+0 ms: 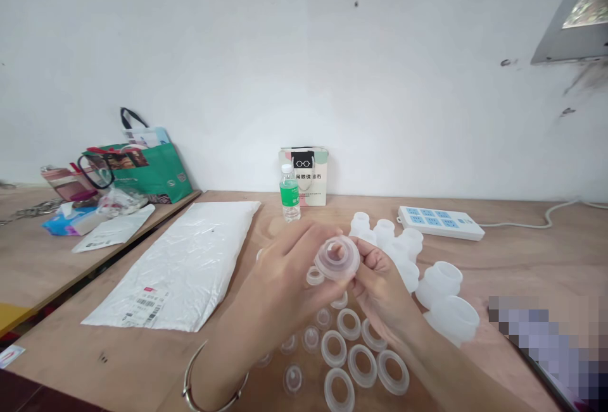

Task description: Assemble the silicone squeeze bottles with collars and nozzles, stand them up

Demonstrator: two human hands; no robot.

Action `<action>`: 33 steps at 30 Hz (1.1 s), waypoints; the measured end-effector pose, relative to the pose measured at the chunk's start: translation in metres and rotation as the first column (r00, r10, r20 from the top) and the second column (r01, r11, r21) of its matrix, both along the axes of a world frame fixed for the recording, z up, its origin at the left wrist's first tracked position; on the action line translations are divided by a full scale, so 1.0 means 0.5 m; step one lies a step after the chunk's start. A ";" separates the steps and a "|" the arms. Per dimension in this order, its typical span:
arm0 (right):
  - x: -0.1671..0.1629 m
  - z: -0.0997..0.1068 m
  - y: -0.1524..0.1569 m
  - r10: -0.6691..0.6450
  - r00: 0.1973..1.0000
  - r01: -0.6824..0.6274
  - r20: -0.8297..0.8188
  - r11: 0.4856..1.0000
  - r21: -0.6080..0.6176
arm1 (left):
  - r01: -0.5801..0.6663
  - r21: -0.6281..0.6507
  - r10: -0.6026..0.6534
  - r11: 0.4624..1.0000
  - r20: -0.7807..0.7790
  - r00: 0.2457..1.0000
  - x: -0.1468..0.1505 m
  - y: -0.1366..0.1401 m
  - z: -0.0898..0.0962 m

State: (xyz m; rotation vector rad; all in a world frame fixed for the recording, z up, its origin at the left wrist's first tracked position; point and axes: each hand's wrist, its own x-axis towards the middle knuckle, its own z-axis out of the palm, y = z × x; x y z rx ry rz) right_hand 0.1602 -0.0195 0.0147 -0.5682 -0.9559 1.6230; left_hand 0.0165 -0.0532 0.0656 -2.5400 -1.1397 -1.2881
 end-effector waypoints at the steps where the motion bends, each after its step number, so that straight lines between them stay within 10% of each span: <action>1: -0.001 -0.001 -0.001 -0.001 1.000 0.001 -0.001 1.000 0.001 | -0.019 0.007 0.019 1.000 0.008 1.000 -0.001 0.000 0.001; 10: -0.003 -0.004 -0.003 -0.033 0.999 0.033 -0.015 0.999 -0.007 | -0.112 0.082 0.115 0.990 -0.024 0.993 -0.002 0.005 0.004; 16: -0.001 -0.026 0.017 -0.048 0.999 0.048 0.002 0.995 -0.091 | -0.261 0.151 0.212 0.953 0.282 0.936 -0.066 0.000 0.019; 22: -0.019 -0.009 0.011 -0.002 0.997 -0.004 -0.075 0.997 -0.080 | -0.089 -0.034 0.092 0.995 0.100 0.991 -0.060 -0.010 0.027; 33: 0.019 0.011 0.012 -0.194 0.981 0.193 -0.012 0.981 -0.023 | -0.164 -0.177 0.139 0.970 -0.147 0.979 -0.049 0.027 0.001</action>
